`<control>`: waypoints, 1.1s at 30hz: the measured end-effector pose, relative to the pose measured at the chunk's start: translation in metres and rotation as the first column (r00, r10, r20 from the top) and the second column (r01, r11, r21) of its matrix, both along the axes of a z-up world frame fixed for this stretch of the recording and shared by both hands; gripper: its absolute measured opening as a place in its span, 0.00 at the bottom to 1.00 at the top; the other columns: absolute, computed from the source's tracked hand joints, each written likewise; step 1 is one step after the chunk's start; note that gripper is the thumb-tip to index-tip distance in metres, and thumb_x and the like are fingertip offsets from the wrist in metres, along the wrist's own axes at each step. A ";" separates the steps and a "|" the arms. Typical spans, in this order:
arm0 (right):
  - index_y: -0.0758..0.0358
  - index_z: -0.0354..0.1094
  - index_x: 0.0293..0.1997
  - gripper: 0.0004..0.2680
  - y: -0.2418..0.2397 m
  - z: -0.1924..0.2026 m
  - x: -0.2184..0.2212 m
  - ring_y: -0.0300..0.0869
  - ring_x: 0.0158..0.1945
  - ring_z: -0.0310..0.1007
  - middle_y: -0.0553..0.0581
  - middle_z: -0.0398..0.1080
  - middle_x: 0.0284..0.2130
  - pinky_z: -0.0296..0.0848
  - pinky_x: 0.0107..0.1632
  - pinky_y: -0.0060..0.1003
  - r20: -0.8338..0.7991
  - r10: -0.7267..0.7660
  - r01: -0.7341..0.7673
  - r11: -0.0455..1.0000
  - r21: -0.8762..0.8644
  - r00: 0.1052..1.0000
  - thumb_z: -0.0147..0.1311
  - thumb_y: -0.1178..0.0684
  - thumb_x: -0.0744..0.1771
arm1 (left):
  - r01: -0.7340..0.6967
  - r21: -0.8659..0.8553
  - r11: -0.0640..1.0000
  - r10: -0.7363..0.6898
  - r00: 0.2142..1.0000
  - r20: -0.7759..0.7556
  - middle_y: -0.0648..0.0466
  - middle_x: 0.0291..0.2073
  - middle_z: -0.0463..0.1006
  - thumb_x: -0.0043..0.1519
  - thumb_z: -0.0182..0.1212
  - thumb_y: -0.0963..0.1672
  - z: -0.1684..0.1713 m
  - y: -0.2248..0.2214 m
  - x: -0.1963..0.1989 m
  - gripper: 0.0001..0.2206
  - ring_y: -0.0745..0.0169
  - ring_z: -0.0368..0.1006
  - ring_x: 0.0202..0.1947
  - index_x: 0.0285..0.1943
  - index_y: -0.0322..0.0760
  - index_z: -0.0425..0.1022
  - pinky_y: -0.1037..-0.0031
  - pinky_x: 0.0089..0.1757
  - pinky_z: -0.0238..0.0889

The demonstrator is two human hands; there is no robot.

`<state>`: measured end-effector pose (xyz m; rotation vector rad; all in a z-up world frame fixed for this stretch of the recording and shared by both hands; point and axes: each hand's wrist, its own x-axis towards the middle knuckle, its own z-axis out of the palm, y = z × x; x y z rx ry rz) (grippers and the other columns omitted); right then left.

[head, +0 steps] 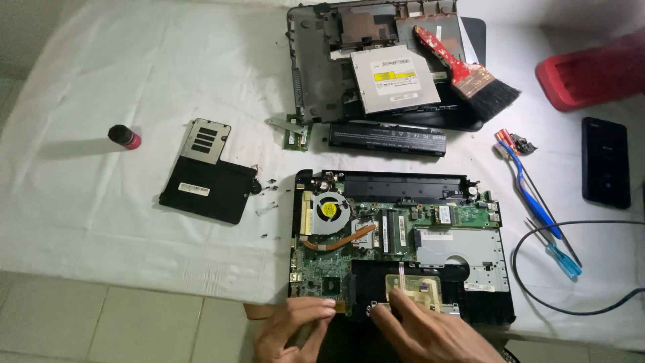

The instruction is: Disassembling internal laptop components by unscrewing a daughterboard and removing the optical drive.

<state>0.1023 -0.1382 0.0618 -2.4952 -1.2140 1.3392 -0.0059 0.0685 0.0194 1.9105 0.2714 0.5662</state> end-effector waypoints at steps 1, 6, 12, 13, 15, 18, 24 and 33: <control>0.46 0.51 0.60 0.15 -0.004 0.001 0.000 0.43 0.31 0.71 0.54 0.54 0.51 0.78 0.30 0.38 0.021 0.007 -0.007 1.000 0.030 1.000 0.56 0.43 0.72 | 0.057 -0.022 0.998 -0.056 0.997 0.058 0.57 0.36 0.89 0.57 0.69 0.40 -0.004 -0.002 0.000 0.05 0.68 0.87 0.38 0.40 0.42 0.84 0.79 0.43 0.81; 0.47 0.59 0.62 0.14 -0.018 0.024 -0.005 0.42 0.28 0.74 0.51 0.62 0.45 0.77 0.28 0.41 0.268 -0.062 -0.037 0.937 0.349 0.961 0.54 0.50 0.69 | 0.200 -0.070 0.977 -0.188 0.972 0.141 0.56 0.36 0.89 0.57 0.71 0.39 -0.016 -0.008 0.002 0.06 0.70 0.88 0.35 0.41 0.42 0.84 0.83 0.40 0.80; 0.46 0.74 0.38 0.08 -0.007 0.033 -0.023 0.27 0.33 0.82 0.42 0.79 0.33 0.84 0.34 0.20 0.343 -0.594 0.181 0.649 0.739 0.728 0.67 0.50 0.60 | 0.307 -0.367 0.878 -0.249 0.948 0.197 0.49 0.37 0.88 0.57 0.71 0.36 0.000 -0.011 0.003 0.09 0.61 0.88 0.38 0.44 0.34 0.82 0.76 0.44 0.83; 0.47 0.75 0.37 0.07 -0.007 0.034 -0.029 0.28 0.33 0.85 0.43 0.81 0.33 0.86 0.39 0.24 0.192 -0.664 0.275 0.531 0.801 0.723 0.67 0.51 0.60 | 0.254 -0.494 0.831 -0.227 0.967 0.116 0.47 0.35 0.89 0.54 0.72 0.35 0.002 -0.013 0.004 0.08 0.58 0.89 0.36 0.41 0.34 0.83 0.72 0.41 0.85; 0.48 0.77 0.35 0.06 -0.016 0.017 -0.041 0.29 0.34 0.88 0.44 0.83 0.32 0.87 0.45 0.27 0.022 -0.715 0.383 0.399 0.833 0.699 0.68 0.51 0.59 | 0.181 -0.611 0.771 -0.217 0.976 0.015 0.46 0.32 0.90 0.52 0.73 0.34 0.008 -0.017 0.003 0.08 0.54 0.90 0.34 0.38 0.33 0.84 0.69 0.38 0.88; 0.49 0.74 0.38 0.08 -0.051 -0.038 -0.055 0.30 0.35 0.87 0.48 0.81 0.34 0.93 0.37 0.24 -0.218 -0.714 0.502 0.212 0.838 0.665 0.68 0.54 0.60 | 0.145 -0.639 0.755 -0.171 0.985 0.021 0.43 0.30 0.89 0.51 0.74 0.33 0.009 -0.022 0.004 0.07 0.53 0.90 0.32 0.35 0.31 0.84 0.68 0.38 0.87; 0.54 0.71 0.49 0.16 -0.085 -0.083 -0.068 0.37 0.46 0.83 0.52 0.77 0.43 0.83 0.53 0.33 -0.303 -0.503 0.437 0.170 0.883 0.809 0.71 0.59 0.60 | 0.173 -0.786 0.594 -0.342 0.938 -0.051 0.41 0.31 0.90 0.50 0.74 0.32 0.003 -0.028 0.009 0.09 0.50 0.90 0.36 0.34 0.30 0.83 0.63 0.42 0.87; 0.55 0.69 0.47 0.17 -0.106 -0.099 -0.066 0.36 0.41 0.83 0.51 0.76 0.38 0.83 0.50 0.28 -0.220 -0.626 0.395 0.153 0.906 0.748 0.72 0.57 0.58 | 0.316 -0.719 0.619 -0.388 0.919 0.070 0.43 0.34 0.89 0.53 0.70 0.31 0.003 -0.039 0.014 0.10 0.53 0.89 0.38 0.39 0.30 0.83 0.66 0.45 0.86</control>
